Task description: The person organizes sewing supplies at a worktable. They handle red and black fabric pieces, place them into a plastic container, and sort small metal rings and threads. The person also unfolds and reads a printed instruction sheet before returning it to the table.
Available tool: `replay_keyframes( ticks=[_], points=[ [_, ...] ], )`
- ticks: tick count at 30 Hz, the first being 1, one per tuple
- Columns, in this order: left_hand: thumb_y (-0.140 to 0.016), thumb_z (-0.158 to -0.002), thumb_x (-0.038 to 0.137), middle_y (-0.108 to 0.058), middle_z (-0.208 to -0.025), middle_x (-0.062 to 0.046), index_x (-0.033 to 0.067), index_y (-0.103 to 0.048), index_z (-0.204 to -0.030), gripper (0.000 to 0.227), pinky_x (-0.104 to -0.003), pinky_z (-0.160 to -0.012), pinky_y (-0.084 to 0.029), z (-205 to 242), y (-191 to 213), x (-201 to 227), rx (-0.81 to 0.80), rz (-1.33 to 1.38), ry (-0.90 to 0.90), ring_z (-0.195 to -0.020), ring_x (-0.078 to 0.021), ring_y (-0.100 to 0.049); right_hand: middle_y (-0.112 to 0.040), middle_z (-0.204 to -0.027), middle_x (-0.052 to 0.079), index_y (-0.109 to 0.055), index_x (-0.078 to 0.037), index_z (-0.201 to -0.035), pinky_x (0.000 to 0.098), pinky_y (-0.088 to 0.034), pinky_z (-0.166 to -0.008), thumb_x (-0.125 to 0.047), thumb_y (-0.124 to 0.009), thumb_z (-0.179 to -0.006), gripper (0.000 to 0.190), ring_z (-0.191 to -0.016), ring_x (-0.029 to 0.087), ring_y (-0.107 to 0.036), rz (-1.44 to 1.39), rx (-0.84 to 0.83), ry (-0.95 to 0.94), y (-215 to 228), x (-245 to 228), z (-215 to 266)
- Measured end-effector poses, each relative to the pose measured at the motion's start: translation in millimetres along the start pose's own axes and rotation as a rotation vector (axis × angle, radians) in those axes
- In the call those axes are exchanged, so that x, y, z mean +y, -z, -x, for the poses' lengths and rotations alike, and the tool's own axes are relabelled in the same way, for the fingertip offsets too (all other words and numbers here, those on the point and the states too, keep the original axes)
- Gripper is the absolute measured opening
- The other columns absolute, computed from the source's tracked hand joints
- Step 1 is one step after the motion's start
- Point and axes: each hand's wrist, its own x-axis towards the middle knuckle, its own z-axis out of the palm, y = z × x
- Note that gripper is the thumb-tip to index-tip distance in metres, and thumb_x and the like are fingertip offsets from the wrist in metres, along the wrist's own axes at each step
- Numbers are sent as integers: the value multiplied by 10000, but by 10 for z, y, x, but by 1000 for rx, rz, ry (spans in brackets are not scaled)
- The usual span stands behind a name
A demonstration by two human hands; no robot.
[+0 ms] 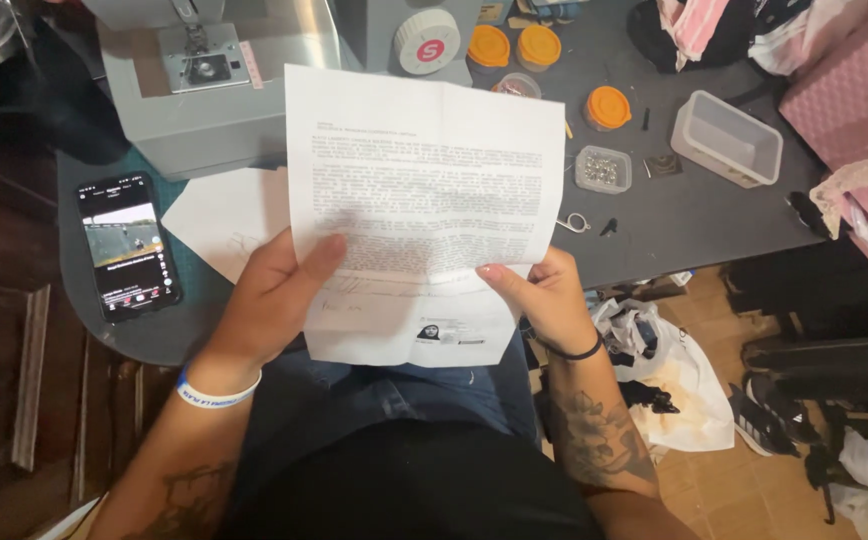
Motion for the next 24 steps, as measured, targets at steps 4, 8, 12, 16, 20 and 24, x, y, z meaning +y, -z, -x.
replay_keyframes(
  ticks=[4, 8, 12, 16, 20, 24],
  points=[
    [-520, -1116, 174, -790, -1166, -165, -8, -699, -1320, 327, -487, -1007, -625, 29, -148, 188, -13, 70, 2, -1070, -192, -736, -786, -942, 156, -756, 12, -1107, 417, -680, -742, -13, -842, -885, 239, -852, 214, -764, -55, 62, -29, -160, -172, 24],
    [-517, -1116, 193, -789, -1163, -159, -16, -685, -1326, 340, -467, -995, -629, 48, -153, 146, -12, 71, 4, -1087, -189, -734, -786, -958, 175, -749, 24, -1119, 441, -682, -753, -7, -841, -884, 255, -860, 233, -768, -78, 82, -38, -173, -145, 46],
    [-499, -1118, 220, -794, -1172, -201, -6, -678, -1322, 353, -506, -968, -636, 40, -126, 107, -51, 36, 14, -1064, -252, -774, -784, -977, 188, -740, 27, -1128, 449, -682, -761, 2, -831, -890, 255, -884, 239, -763, -84, 100, -39, -174, -154, 71],
    [-529, -1099, 214, -785, -1188, -245, -19, -656, -1330, 352, -542, -959, -628, 33, -82, 93, -86, -13, 11, -1062, -308, -787, -781, -982, 194, -738, 24, -1134, 452, -684, -763, 14, -819, -893, 255, -886, 254, -772, -115, 121, -44, -201, -167, 58],
    [-648, -1032, 175, -769, -1215, -247, -39, -620, -1358, 391, -544, -962, -620, 37, -96, 210, -100, -75, 52, -1064, -310, -776, -781, -979, 194, -733, 23, -1139, 450, -687, -754, 13, -815, -894, 258, -878, 263, -783, -132, 121, -57, -261, -225, 47],
    [-660, -1018, 163, -764, -1237, -238, -34, -605, -1367, 404, -544, -960, -620, 52, -81, 226, -105, -85, 75, -1083, -298, -767, -780, -976, 196, -728, 25, -1138, 452, -688, -754, 8, -811, -897, 255, -877, 263, -784, -135, 123, -73, -302, -245, 46]
  ],
)
